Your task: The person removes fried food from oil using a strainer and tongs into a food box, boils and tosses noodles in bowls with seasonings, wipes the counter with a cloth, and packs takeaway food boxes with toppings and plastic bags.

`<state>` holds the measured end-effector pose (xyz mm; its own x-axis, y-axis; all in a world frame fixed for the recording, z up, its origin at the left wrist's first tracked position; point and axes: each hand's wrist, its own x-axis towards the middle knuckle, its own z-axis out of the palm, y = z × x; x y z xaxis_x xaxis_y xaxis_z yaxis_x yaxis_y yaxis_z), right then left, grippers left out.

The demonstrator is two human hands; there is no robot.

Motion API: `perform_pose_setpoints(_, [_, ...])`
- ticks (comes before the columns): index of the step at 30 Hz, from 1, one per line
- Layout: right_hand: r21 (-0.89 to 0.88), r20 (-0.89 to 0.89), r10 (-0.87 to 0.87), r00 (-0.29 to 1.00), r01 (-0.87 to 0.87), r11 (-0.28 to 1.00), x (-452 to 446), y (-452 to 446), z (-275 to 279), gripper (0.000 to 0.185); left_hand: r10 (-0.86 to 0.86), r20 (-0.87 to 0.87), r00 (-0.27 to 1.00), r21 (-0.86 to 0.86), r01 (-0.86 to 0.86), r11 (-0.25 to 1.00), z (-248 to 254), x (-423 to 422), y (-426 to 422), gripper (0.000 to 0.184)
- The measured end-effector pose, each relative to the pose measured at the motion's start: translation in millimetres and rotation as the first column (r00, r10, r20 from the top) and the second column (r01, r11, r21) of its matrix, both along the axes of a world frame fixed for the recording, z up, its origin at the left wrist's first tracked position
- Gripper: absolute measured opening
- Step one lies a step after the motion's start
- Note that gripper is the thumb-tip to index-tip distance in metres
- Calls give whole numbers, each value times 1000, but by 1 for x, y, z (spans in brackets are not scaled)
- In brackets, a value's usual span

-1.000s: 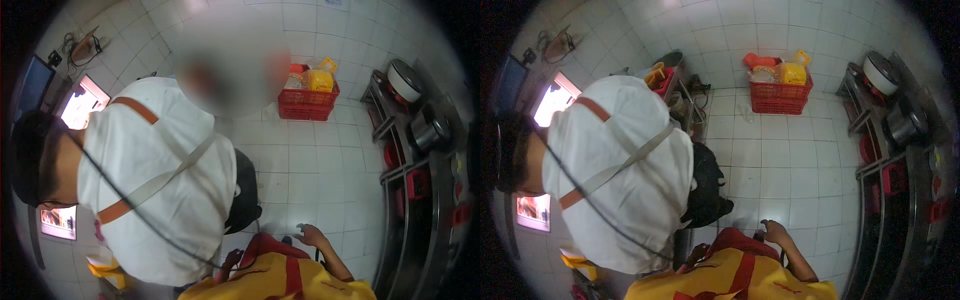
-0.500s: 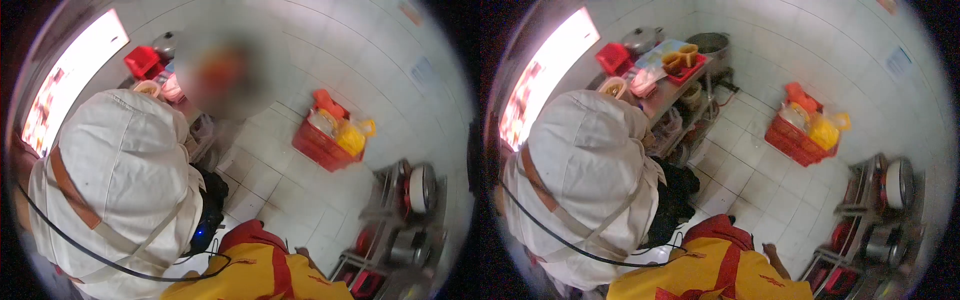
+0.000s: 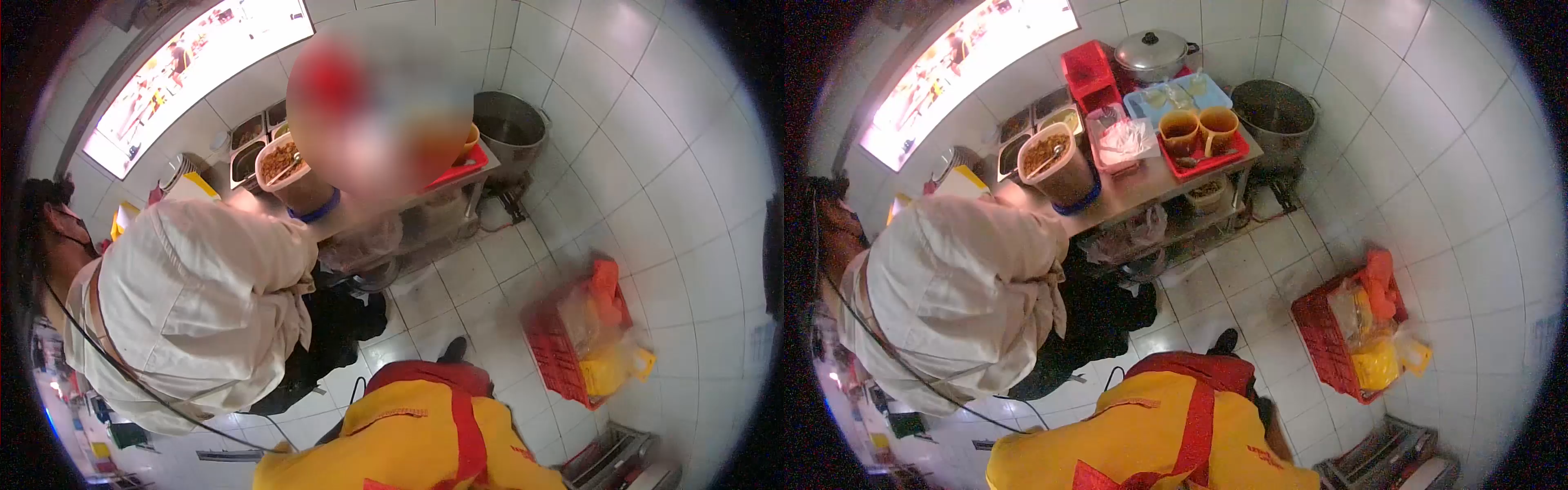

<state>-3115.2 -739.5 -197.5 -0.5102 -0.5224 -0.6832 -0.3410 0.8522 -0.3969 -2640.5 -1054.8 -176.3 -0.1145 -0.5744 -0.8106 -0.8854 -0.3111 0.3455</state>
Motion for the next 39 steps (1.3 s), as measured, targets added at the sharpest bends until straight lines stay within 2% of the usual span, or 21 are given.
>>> perform_pose_setpoints(2, [-263,-253,259,932,-324,909,-84,-38,-36,21,105,-65,992,-41,-107,993,3,-36,-8,34])
perform_pose_setpoints(3, [-465,-550,309,776,-592,658,-110,-76,-26,20,169,-118,978,-77,-179,981,5,-56,-16,34])
perform_pose_setpoints(4, [-301,-330,263,907,-365,881,-157,-120,-10,23,240,-186,953,-109,-263,959,7,-75,-27,35])
perform_pose_setpoints(6, [-357,-304,179,936,-286,889,-199,-238,92,29,388,-393,833,-137,-471,871,13,-116,-64,35])
perform_pose_setpoints(7, [-445,-319,168,933,-304,842,-205,-294,144,32,369,-444,817,-209,-494,844,96,-153,-89,30])
perform_pose_setpoints(8, [-279,-265,213,941,-286,917,-242,-341,123,31,332,-509,794,-258,-509,821,125,-171,-109,28])
perform_pose_setpoints(9, [-535,-364,252,897,-422,732,-239,-398,172,32,281,-602,747,-306,-541,783,130,-186,-127,25])
perform_pose_setpoints(10, [-589,-225,181,957,-281,758,-233,-453,211,31,188,-497,847,-415,-423,806,182,-211,-156,24])
perform_pose_setpoints(12, [-793,-265,177,948,-319,519,-197,-552,314,27,26,-539,842,-552,-376,744,223,-251,-210,24])
perform_pose_setpoints(13, [-785,-142,181,973,-222,578,-190,-592,343,22,-27,-523,852,-600,-346,722,250,-273,-241,22])
perform_pose_setpoints(17, [-887,-263,331,906,-362,288,-168,-722,410,20,-195,-551,812,-788,-429,441,303,-341,-384,18])
perform_pose_setpoints(20, [-808,-307,436,846,-473,350,-162,-805,413,19,-283,-595,752,-803,-547,235,318,-367,-504,15])
perform_pose_setpoints(22, [-670,-332,632,700,-647,364,-166,-856,391,22,-299,-424,855,-905,-415,95,303,-371,-586,18])
perform_pose_setpoints(24, [-631,-362,669,649,-699,337,-164,-893,365,25,54,-772,633,-503,-661,557,299,-386,-641,23])
perform_pose_setpoints(27, [-531,-427,696,577,-783,324,-141,-925,358,31,210,-609,765,-518,-584,625,271,-392,-699,40])
perform_pose_setpoints(31, [-311,-611,683,400,-915,258,-118,-943,362,37,357,-667,654,-418,-725,547,215,-405,-735,36])
perform_pose_setpoints(32, [-277,-597,714,366,-929,245,-115,-948,363,34,273,-651,708,-554,-690,466,207,-407,-736,33])
perform_pose_setpoints(34, [-306,-580,729,362,-927,217,-118,-957,339,30,160,-548,821,-696,-553,457,206,-408,-734,20])
perform_pose_setpoints(35, [-336,-579,726,371,-920,202,-121,-963,328,26,176,-542,822,-696,-556,454,209,-408,-731,20])
perform_pose_setpoints(37, [-431,-583,711,393,-891,138,-126,-961,327,24,35,-483,875,-848,-477,229,237,-413,-719,19])
perform_pose_setpoints(39, [-524,-580,696,423,-848,79,-129,-951,329,22,-21,-561,828,-818,-550,169,260,-418,-710,17])
